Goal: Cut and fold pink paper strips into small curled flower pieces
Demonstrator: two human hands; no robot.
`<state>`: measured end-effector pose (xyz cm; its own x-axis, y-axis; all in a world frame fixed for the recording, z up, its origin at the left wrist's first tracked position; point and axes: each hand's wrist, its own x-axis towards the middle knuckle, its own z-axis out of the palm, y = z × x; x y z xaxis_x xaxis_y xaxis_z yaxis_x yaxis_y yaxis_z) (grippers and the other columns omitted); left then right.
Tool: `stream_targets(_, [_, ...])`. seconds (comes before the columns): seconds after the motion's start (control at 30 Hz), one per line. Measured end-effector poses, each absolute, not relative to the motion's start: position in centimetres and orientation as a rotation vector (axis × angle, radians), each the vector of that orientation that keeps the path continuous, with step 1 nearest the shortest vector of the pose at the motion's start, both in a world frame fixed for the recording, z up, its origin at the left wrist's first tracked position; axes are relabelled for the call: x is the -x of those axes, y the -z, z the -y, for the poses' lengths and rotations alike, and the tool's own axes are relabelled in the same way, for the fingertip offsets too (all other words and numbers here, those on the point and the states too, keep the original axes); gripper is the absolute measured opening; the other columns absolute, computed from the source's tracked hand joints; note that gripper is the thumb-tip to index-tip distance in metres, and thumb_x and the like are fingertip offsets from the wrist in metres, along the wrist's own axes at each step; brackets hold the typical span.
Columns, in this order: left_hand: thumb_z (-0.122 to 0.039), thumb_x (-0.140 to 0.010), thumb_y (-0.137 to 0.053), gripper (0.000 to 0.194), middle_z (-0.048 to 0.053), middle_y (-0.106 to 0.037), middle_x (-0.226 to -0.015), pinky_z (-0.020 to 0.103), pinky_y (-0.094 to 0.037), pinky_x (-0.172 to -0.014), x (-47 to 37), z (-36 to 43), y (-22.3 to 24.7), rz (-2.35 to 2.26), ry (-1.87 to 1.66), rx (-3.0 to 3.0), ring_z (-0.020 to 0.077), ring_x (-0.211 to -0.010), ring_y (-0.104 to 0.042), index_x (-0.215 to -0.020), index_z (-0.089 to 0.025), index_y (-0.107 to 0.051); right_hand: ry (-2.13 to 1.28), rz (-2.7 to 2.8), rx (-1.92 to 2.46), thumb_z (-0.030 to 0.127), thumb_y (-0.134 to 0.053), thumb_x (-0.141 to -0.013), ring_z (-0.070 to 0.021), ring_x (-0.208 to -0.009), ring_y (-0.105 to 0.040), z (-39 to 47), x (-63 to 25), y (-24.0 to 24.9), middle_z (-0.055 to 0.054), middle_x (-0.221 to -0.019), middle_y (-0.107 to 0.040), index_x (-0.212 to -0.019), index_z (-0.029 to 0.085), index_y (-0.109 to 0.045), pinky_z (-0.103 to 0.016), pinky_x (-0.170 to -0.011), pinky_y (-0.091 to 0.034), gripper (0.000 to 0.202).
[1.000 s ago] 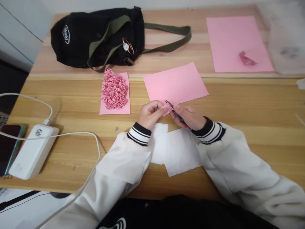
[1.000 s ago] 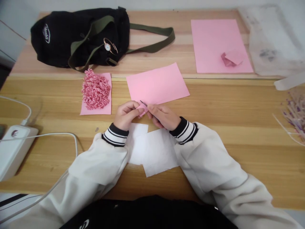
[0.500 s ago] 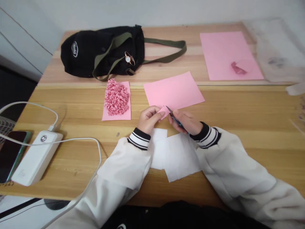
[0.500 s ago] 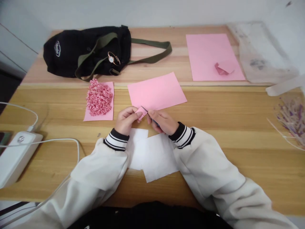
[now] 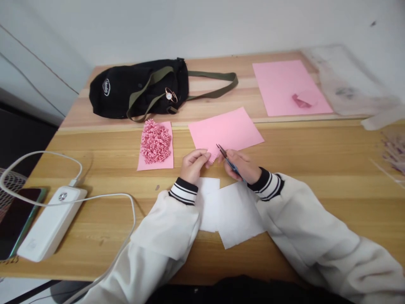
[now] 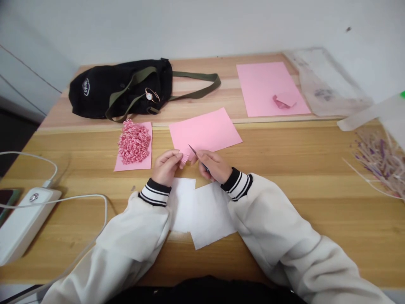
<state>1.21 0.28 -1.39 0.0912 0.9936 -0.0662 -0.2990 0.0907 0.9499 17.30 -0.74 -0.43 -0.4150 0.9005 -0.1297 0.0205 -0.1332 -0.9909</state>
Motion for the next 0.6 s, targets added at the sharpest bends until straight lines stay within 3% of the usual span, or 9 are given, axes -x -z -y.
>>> stream_targets(0.4, [-0.027, -0.062, -0.073, 0.015, -0.003, -0.058, -0.051, 0.021, -0.038, -0.049, -1.08, -0.32, 1.52, -0.971, -1.216, -0.952, 0.0057, -0.045, -0.046, -0.062, -0.015, -0.064, -1.727, 1.139, 1.056, 0.069, -0.038, -0.082, -0.0065, -0.024, -0.024, 0.27, -17.19, 0.33, 0.008, -0.033, -0.039, -0.084, 0.016, -0.051, -0.017, -0.024, -0.019, 0.055])
stream_targets(0.6, [-0.027, -0.061, -0.074, 0.017, -0.002, -0.062, -0.054, 0.021, -0.041, -0.051, -1.0, -0.34, 1.61, -0.966, -1.202, -0.946, 0.0065, -0.047, -0.05, -0.062, -0.014, -0.062, -1.74, 1.094, 1.053, 0.068, -0.039, -0.082, -0.0067, -0.024, -0.025, 0.19, -17.23, 0.43, 0.008, -0.034, -0.04, -0.083, 0.017, -0.049, -0.017, -0.025, -0.019, 0.052])
